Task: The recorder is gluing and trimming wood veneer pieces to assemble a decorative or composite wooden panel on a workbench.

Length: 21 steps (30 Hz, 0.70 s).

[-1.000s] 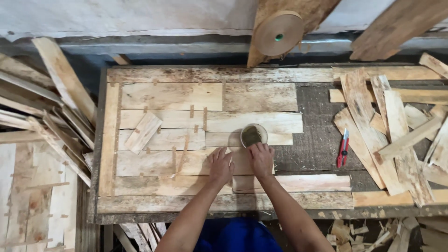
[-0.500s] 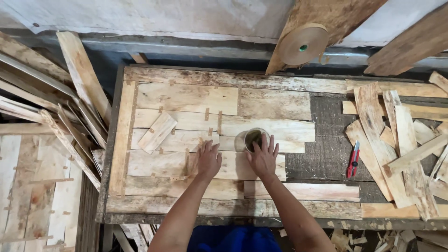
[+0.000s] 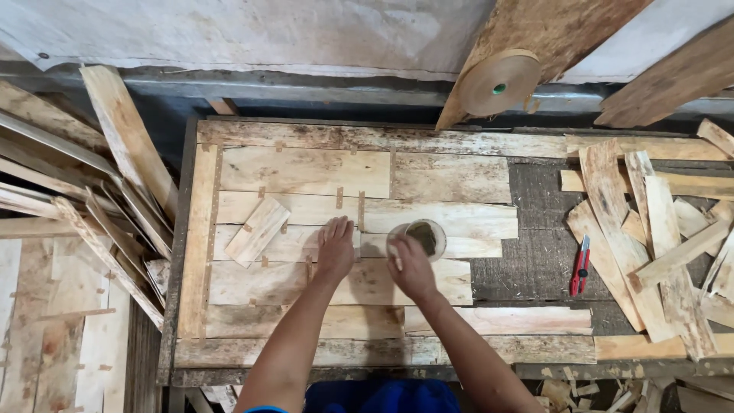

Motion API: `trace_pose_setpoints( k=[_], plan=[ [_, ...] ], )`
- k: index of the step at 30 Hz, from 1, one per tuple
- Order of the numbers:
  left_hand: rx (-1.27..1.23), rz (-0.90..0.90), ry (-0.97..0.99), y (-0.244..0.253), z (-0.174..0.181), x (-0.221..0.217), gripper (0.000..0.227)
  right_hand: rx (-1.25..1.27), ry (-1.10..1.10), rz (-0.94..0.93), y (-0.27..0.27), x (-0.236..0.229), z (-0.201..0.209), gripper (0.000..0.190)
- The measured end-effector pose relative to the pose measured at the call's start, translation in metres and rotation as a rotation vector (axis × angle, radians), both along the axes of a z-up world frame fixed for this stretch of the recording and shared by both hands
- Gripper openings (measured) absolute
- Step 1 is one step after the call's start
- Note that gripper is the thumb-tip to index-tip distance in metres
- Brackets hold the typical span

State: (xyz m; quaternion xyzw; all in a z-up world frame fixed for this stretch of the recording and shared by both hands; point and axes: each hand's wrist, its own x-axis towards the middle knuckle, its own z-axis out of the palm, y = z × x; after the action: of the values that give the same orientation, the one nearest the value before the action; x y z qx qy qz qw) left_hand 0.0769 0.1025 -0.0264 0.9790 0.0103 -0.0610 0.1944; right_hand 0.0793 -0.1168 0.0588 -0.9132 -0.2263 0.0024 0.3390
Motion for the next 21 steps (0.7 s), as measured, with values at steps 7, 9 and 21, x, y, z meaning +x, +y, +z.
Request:
trace_pose_setpoints(
  k=[7, 9, 21],
  plan=[
    [-0.07, -0.034, 0.044, 0.007, 0.002, 0.014, 0.06, 0.022, 0.11, 0.057, 0.046, 0.011, 0.007, 0.031],
    [-0.047, -0.08, -0.031, 0.01, -0.007, 0.015, 0.058, -0.027, 0.228, 0.046, 0.05, 0.019, 0.002, 0.03],
    [-0.157, -0.059, 0.02, 0.016, -0.004, 0.016, 0.059, -0.485, 0.111, 0.255, 0.055, 0.052, -0.039, 0.056]
  ],
)
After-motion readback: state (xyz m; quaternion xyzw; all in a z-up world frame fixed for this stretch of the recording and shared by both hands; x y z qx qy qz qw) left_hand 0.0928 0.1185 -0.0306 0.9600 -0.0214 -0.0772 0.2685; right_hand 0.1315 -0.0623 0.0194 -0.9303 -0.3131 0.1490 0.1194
